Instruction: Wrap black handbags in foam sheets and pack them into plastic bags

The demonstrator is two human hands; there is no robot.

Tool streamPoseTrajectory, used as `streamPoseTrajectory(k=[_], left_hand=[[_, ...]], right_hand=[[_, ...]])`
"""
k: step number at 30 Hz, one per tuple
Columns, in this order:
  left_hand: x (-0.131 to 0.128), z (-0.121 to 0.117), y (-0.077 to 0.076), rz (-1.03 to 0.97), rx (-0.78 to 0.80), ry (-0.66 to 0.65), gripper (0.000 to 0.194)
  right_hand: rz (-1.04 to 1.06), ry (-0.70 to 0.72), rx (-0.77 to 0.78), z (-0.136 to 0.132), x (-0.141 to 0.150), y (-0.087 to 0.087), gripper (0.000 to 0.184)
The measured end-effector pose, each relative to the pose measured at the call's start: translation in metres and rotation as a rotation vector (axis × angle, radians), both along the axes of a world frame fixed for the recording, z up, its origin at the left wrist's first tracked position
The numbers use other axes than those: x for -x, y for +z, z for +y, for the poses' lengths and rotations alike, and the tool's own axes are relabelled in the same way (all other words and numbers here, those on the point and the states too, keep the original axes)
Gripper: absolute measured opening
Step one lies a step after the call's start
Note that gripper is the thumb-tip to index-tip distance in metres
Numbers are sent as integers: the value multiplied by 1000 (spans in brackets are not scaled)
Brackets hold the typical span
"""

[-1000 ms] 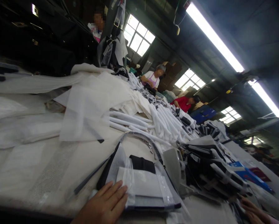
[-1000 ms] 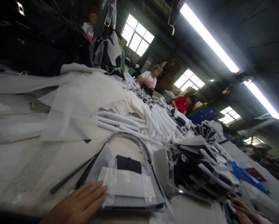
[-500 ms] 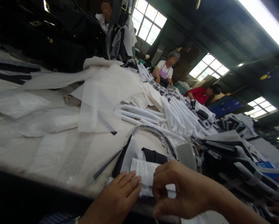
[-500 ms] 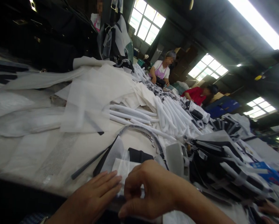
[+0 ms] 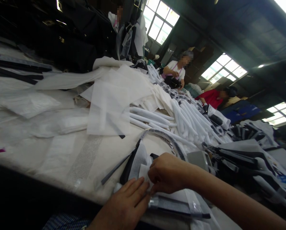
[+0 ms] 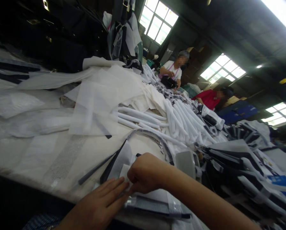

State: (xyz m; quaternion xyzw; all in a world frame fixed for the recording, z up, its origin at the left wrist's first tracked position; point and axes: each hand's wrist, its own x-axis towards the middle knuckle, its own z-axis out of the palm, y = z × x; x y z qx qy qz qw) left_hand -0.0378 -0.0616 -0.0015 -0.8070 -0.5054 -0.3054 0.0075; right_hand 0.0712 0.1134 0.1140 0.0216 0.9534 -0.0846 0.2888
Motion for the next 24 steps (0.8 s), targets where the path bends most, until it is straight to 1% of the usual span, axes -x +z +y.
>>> streamPoseTrajectory(k=[4, 9, 13, 15, 17, 24], left_hand=[[-1, 0, -3, -7, -36, 9, 40], [-1, 2, -1, 24, -88, 31, 40], [0, 4, -3, 44, -164, 48, 38], [-1, 5, -5, 50, -210, 60, 37], [-2, 6, -8, 51, -252, 68, 37], [-2, 10, -8, 43, -307, 90, 38]], right_hand=[[-35, 32, -43, 4, 7, -5, 19], [-81, 55, -108, 6, 16, -7, 24], [-157, 73, -162, 8, 24, -10, 36], [-185, 66, -200, 11, 27, -13, 43], [-204, 50, -206, 13, 30, -14, 47], [-366, -44, -176, 12, 39, -9, 39]])
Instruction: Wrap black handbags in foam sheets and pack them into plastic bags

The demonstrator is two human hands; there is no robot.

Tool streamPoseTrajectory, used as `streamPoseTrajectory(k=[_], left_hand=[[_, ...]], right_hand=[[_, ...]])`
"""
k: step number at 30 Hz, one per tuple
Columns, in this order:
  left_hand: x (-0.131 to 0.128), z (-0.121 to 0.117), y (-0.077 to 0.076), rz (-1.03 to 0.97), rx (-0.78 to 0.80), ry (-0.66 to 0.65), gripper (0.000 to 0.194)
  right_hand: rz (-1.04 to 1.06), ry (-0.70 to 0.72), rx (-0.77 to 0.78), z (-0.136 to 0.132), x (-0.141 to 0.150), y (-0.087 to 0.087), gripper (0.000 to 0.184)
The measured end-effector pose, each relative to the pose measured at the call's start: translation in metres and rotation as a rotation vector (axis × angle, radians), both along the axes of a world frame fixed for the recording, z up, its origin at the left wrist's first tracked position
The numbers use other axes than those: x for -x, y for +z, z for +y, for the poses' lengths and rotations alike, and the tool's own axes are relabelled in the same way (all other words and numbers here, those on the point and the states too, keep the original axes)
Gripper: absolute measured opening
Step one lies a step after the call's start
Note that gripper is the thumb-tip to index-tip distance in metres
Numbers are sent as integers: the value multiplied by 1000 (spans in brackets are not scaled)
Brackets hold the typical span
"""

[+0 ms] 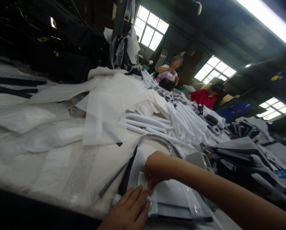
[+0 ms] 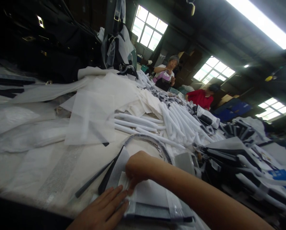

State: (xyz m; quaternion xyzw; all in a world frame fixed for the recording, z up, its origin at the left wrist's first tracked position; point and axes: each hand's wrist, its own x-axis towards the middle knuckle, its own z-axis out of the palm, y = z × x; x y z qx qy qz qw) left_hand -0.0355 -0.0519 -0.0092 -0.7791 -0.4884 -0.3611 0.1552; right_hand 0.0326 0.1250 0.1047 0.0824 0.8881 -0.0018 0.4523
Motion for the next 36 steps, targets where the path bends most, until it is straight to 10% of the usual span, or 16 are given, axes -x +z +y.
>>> streamPoseTrajectory(k=[14, 26, 31, 36], left_hand=[[3, 3, -8, 138, -102, -6, 40], [3, 5, -17, 101, -85, -30, 35], [4, 2, -17, 120, -80, -38, 33], [9, 1, -22, 228, -44, -71, 32]], right_hand=[[96, -70, -25, 23, -5, -16, 62], [371, -358, -18, 14, -43, -2, 30], [534, -411, -137, 1, -57, -4, 72], [448, -431, -34, 20, -42, -22, 76]])
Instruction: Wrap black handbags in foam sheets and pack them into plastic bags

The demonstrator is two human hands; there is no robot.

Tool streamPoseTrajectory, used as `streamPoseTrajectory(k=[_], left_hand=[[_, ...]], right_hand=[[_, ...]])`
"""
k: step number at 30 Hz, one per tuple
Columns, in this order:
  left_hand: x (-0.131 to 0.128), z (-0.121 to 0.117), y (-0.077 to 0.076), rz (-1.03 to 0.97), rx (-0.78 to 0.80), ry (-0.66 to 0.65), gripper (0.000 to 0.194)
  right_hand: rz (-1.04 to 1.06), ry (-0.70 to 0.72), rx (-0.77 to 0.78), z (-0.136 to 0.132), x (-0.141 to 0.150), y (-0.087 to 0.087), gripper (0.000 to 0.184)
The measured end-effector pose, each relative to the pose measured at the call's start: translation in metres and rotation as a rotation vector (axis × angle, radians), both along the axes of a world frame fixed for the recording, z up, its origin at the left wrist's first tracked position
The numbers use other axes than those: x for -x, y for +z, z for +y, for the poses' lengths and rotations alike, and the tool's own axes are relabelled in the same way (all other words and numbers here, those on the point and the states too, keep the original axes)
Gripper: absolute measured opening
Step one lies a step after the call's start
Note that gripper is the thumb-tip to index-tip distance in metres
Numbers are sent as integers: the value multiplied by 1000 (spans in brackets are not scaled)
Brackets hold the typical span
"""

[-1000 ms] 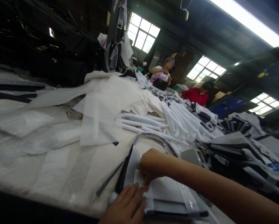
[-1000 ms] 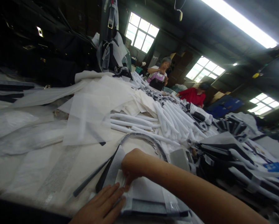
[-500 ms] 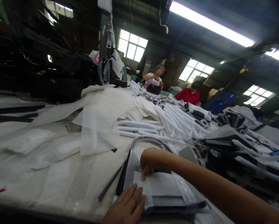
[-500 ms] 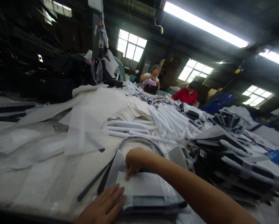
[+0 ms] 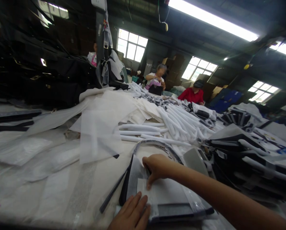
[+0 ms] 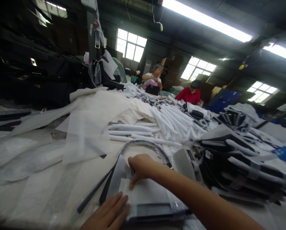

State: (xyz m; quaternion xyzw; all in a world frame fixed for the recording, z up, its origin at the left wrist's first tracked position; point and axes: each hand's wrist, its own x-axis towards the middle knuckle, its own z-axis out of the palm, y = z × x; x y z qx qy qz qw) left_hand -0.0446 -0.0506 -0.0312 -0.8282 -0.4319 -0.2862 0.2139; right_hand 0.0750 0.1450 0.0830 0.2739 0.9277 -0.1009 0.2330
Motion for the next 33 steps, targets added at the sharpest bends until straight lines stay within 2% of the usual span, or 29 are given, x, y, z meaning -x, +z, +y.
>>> streamPoseTrajectory(k=[7, 9, 11, 13, 16, 18, 20, 23, 26, 28, 31, 33], left_hand=[[1, 2, -10, -1, 2, 13, 33], [1, 3, -11, 1, 2, 9, 32], [1, 3, -10, -6, -1, 5, 31], [0, 3, -9, -32, -5, -1, 31], [0, 2, -4, -53, -4, -5, 31], [-1, 1, 0, -73, 1, -4, 33], [-2, 1, 3, -98, 11, -3, 35], [-3, 0, 4, -78, 36, 13, 38], [-4, 1, 0, -70, 38, 23, 39], [-3, 2, -3, -94, 35, 21, 36], [-2, 2, -5, -95, 15, 10, 34], [-1, 2, -2, -77, 8, -6, 35]], right_hand=[[-65, -85, 254, 28, 15, -14, 43], [-18, -127, 252, 31, 12, -13, 32], [69, -171, 182, 31, 5, -8, 27], [164, -199, 111, 25, -6, -2, 39], [242, -165, 119, 4, -23, 4, 91], [234, -115, 153, -10, -30, 2, 116], [219, -88, 165, -17, -30, -5, 125], [211, -98, 189, -10, -24, -18, 131], [226, -140, 260, 7, -20, -25, 125], [254, -171, 292, 15, -20, -23, 114], [311, -213, 278, 9, -24, -17, 81], [350, -216, 269, -4, -27, -13, 80]])
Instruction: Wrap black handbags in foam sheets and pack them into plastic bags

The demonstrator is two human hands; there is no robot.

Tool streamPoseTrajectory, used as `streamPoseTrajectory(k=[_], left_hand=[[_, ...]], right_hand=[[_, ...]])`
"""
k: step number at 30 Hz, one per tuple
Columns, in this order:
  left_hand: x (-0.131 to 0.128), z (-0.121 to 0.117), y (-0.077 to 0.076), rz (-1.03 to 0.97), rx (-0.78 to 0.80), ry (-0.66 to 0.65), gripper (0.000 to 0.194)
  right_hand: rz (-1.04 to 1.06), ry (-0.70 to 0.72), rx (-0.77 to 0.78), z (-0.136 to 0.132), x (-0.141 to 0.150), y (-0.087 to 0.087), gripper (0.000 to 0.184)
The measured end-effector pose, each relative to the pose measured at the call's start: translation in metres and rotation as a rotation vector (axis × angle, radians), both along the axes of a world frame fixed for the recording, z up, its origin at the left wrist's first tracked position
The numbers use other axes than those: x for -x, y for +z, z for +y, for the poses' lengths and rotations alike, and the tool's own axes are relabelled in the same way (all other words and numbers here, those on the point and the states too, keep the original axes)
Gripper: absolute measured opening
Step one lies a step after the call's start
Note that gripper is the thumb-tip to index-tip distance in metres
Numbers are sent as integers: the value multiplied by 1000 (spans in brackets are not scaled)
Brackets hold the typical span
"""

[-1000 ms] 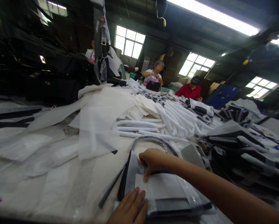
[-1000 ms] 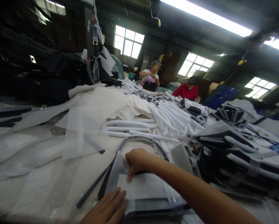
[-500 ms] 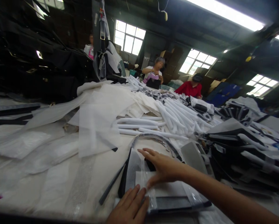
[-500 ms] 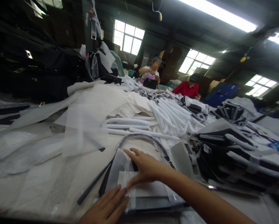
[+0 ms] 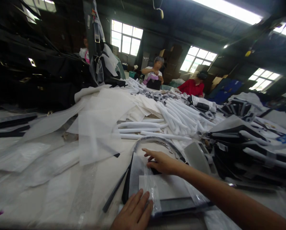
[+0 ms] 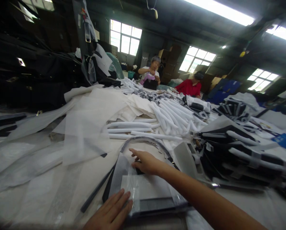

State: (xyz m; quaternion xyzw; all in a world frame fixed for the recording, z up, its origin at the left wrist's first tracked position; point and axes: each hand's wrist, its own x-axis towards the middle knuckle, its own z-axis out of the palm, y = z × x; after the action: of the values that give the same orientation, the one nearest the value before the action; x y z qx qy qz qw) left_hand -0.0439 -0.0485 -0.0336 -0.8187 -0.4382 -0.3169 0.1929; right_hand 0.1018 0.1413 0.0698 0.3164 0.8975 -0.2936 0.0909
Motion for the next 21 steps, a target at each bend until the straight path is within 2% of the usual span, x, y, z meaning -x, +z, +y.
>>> streamPoseTrajectory(k=[4, 9, 11, 15, 16, 18, 21], left_hand=[[0, -1, 5, -34, 44, 3, 32], [-1, 0, 5, -27, 30, 6, 34], [-1, 0, 4, -9, 37, 10, 36], [-1, 0, 3, -33, 48, -12, 38], [-1, 0, 4, -83, 41, -27, 36], [1, -1, 9, -197, 82, -56, 35], [7, -4, 25, -309, 315, -80, 44]], right_hand=[[24, 30, -42, -23, -7, -5, 114], [84, -12, -15, -11, -10, -20, 111], [120, -27, -12, -1, -9, -25, 102], [198, -161, -122, 6, -5, -22, 51], [221, -202, -166, 4, -6, -18, 44], [267, -261, -241, -9, -14, -8, 41], [319, -298, -301, -45, -45, 5, 38]])
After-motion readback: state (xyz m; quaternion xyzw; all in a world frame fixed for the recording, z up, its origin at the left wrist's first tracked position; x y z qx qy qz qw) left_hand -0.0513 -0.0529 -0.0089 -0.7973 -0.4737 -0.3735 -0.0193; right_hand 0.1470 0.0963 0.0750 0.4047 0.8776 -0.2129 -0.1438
